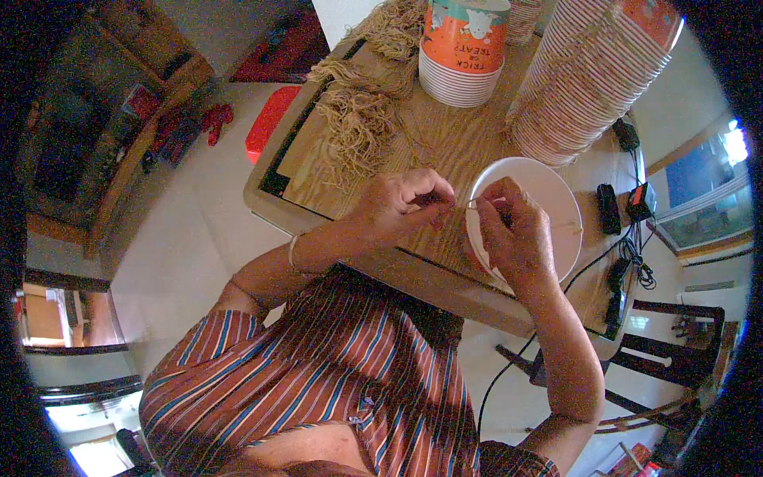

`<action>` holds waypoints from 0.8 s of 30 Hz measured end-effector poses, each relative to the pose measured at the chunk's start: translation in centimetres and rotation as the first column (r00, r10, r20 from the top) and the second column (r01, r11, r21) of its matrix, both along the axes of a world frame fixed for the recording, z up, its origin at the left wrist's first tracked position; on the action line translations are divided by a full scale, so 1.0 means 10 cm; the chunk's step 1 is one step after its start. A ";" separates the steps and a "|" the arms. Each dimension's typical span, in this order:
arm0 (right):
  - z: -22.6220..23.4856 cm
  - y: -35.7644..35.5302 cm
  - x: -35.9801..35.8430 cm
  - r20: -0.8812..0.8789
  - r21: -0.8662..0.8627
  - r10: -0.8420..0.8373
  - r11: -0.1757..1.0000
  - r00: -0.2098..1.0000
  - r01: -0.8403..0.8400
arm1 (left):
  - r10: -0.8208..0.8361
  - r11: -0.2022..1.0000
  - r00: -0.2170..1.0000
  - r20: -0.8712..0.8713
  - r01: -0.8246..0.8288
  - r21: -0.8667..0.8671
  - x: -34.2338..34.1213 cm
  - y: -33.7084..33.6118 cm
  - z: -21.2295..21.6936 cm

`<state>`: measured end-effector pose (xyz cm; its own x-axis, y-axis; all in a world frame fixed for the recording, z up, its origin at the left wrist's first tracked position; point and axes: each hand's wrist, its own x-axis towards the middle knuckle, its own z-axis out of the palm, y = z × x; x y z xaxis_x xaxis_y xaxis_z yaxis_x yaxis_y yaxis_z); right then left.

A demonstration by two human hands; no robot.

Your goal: Attaching elastic strings to paper Halloween bowls.

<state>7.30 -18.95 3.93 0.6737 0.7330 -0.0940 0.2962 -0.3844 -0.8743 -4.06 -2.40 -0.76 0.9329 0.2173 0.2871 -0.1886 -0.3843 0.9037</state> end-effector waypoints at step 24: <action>0.00 -0.05 -0.10 0.360 0.055 -0.016 0.998 0.933 -0.004 | -0.004 0.986 0.970 0.244 -0.037 0.161 0.22 -0.01 -0.03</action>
<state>6.35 -19.44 3.93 0.6592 0.7261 0.1955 0.5932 -0.3425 -0.7285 -1.82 -2.45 -1.08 0.8273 0.1637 0.5374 -0.3870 -0.5272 0.7565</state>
